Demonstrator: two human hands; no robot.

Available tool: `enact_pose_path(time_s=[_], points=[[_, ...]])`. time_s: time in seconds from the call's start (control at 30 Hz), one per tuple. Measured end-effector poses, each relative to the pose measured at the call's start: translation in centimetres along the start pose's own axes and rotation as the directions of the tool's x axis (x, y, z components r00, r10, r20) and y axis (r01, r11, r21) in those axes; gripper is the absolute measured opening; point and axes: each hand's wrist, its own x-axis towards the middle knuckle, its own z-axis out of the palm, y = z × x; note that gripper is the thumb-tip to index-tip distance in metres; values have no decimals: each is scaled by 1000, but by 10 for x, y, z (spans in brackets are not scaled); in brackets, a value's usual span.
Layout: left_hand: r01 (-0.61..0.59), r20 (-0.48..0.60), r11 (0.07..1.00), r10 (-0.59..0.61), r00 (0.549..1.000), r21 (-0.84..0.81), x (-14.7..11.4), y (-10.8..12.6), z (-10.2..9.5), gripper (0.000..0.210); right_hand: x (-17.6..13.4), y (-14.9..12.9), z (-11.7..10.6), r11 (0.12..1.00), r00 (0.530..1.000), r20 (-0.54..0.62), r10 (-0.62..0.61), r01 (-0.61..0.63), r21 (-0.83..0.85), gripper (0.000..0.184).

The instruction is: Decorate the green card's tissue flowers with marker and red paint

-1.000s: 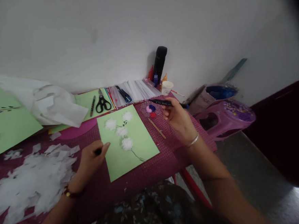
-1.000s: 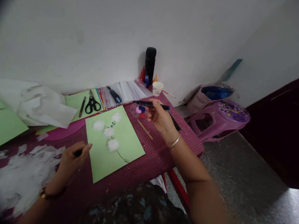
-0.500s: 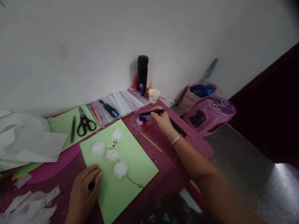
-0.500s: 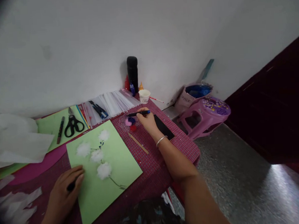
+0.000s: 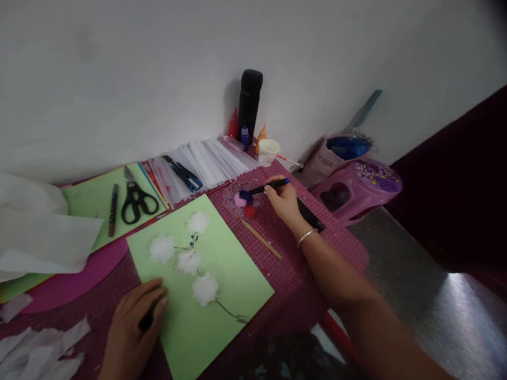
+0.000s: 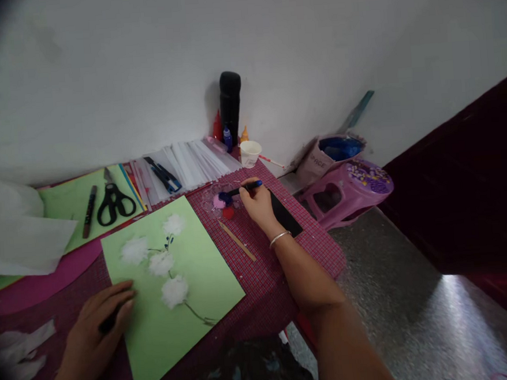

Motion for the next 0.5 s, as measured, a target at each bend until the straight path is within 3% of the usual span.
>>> enact_pose_path(time_s=[0.4,0.5], points=[[-26,74,999,24,997,25,-3,-7,0,23,-1,10,5,999,992,123,16,-10,-50,18],[-19,85,999,17,996,26,-3,-5,-2,22,0,9,2,997,995,100,12,-5,-71,12]])
